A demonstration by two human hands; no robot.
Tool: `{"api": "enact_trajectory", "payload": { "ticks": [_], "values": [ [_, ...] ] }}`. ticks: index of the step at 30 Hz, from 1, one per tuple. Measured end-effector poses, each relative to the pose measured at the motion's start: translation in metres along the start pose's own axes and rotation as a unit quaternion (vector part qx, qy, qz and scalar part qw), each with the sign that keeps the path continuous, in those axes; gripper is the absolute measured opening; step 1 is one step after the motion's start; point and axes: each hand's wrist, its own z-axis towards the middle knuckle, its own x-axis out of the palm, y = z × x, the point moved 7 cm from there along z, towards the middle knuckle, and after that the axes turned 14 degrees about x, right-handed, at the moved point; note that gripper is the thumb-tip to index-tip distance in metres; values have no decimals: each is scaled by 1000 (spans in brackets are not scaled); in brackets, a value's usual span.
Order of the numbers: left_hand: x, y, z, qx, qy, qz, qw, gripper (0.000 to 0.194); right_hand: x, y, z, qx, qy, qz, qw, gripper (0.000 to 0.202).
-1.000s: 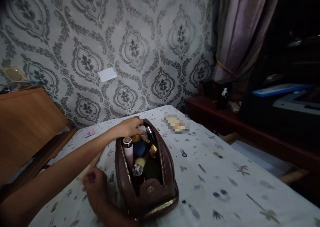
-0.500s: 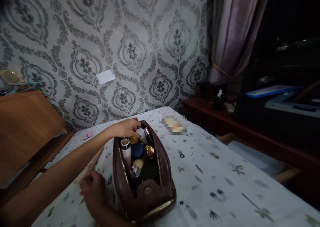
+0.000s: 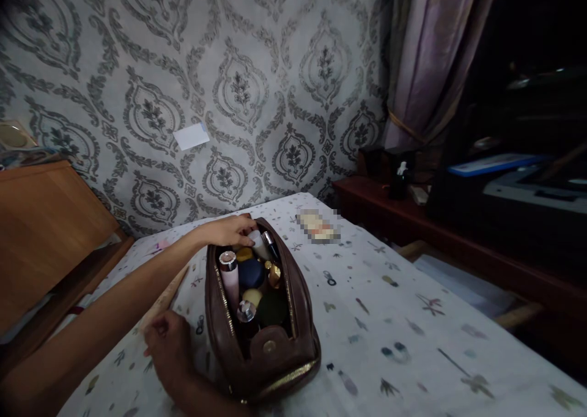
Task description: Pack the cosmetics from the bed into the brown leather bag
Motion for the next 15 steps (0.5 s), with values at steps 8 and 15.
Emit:
{"api": "enact_trajectory", "payload": {
  "ticks": [8, 15],
  "values": [
    [-3, -2, -5, -1, -26, -12, 1000, 30, -1, 4, -3, 4, 4, 1, 1000, 9],
    [-3, 0, -6, -16, -15, -27, 999, 37, 0, 4, -3, 5, 11, 5, 1000, 8]
  ]
}}
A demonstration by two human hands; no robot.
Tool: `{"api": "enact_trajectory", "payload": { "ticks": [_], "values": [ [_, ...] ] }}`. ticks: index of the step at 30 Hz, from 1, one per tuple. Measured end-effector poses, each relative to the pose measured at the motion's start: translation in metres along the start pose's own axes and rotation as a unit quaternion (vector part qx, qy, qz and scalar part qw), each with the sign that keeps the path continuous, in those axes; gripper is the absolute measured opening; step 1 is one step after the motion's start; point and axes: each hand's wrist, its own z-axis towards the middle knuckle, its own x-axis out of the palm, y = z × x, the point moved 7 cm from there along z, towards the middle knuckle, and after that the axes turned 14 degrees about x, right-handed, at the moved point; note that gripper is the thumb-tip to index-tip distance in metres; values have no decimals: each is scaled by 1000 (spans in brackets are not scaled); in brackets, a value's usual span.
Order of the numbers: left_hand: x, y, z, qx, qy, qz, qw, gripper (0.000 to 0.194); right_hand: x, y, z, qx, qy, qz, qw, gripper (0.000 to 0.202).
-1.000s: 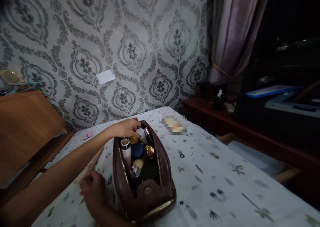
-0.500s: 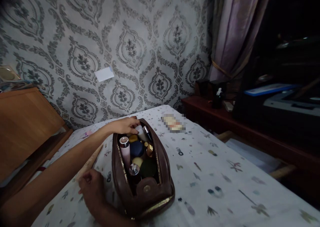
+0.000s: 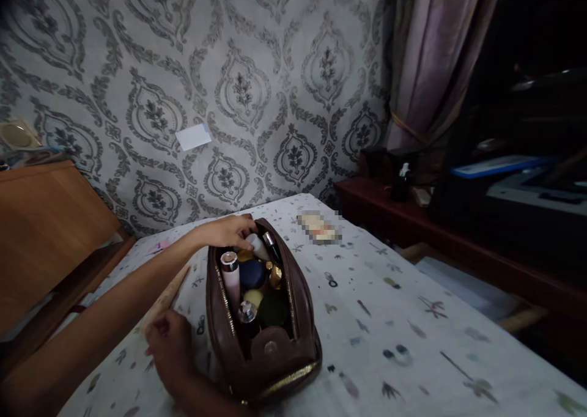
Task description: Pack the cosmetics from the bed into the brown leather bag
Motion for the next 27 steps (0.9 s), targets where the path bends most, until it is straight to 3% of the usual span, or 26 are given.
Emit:
{"api": "enact_trajectory", "payload": {
  "ticks": [5, 14, 17, 19, 21, 24, 27],
  "values": [
    [1, 0, 0, 13, 10, -6, 1000, 34, -1, -2, 2, -3, 0, 3, 1000, 11],
    [-4, 5, -8, -11, -29, -69, 997, 33, -2, -3, 3, -18, 7, -7, 1000, 18],
    [-22, 5, -27, -7, -143, -94, 985, 25, -1, -5, 5, -25, 20, -2, 999, 24],
    [-34, 4, -51, -1, -263, -98, 960, 22, -1, -7, 6, -21, 22, 0, 1000, 27],
    [-36, 8, -80, -17, -363, -99, 926, 21, -2, -8, 6, -18, 13, 1, 1000, 28],
    [-16, 21, -126, -73, -457, -107, 880, 19, -4, -7, 3, -28, 8, -4, 1000, 29],
    [20, 35, -167, -137, -488, -123, 853, 16, -4, -4, 3, -38, 21, -13, 999, 35]
  ]
}}
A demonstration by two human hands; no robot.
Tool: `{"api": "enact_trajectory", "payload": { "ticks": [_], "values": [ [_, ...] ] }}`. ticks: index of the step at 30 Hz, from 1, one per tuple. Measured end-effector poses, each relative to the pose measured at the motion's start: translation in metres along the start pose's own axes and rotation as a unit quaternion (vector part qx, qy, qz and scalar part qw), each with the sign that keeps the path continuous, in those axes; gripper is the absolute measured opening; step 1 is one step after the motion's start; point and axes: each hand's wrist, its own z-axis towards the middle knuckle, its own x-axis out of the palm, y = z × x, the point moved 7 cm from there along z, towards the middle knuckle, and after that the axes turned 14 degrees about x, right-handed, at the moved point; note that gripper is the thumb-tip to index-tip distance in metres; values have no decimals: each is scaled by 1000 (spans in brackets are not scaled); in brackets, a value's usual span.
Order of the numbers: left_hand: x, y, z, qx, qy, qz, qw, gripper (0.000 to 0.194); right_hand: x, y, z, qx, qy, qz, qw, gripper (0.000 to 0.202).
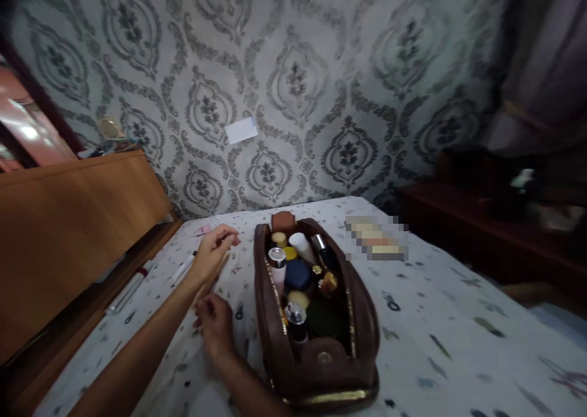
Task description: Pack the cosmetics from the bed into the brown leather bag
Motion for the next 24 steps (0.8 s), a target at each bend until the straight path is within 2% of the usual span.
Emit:
{"api": "enact_trajectory", "payload": {
  "ticks": [4, 10, 18, 24],
  "values": [
    [-16, 34, -53, -75, 8, 47, 996, 18, 0, 2, 3, -6, 8, -23, 1000, 40],
    [-45, 61, -103, -99, -37, 117, 987, 22, -1, 3, 3, -16, 1, -62, 998, 46],
    [-84, 96, -130, -160, -104, 187, 964, 24, -1, 3, 0, -3, -2, -72, 997, 43],
    [-111, 120, -145, -221, -107, 288, 926, 20, -2, 6, -2, -7, -9, -63, 998, 40]
  ]
}}
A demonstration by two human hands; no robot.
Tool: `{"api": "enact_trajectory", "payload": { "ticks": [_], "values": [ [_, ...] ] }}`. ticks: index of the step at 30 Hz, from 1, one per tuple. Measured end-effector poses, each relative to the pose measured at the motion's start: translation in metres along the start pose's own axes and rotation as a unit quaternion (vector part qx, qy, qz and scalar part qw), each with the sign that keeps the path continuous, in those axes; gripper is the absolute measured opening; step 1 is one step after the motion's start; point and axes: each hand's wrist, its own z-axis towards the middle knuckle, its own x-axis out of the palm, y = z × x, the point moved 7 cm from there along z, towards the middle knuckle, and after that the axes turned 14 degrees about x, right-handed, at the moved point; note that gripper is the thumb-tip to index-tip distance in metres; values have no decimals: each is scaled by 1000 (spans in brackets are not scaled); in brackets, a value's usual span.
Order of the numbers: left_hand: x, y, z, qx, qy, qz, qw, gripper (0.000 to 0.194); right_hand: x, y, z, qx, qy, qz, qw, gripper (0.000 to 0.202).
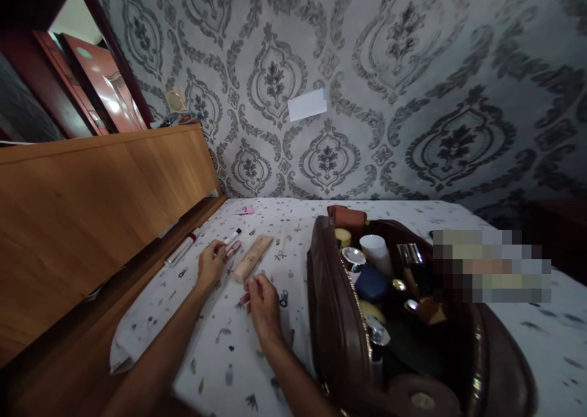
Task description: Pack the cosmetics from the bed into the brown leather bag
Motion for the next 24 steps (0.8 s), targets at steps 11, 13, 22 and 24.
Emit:
{"api": "enact_trajectory", "payload": {
  "ticks": [11, 13, 22, 24],
  "values": [
    [-5, 22, -1, -37, 52, 160, 985, 28, 3, -7, 0, 11, 0, 9, 1000, 36],
    [-4, 18, -2, -38, 67, 164, 983, 26, 4, -7, 0, 14, -5, 9, 1000, 37],
    [-1, 33, 0, -72, 123, 185, 972, 33, 6, -9, -1, 30, -13, 1, 999, 21],
    [-1, 36, 1, -61, 114, 178, 975, 35, 6, -9, -1, 32, -13, 2, 999, 19]
  ]
}}
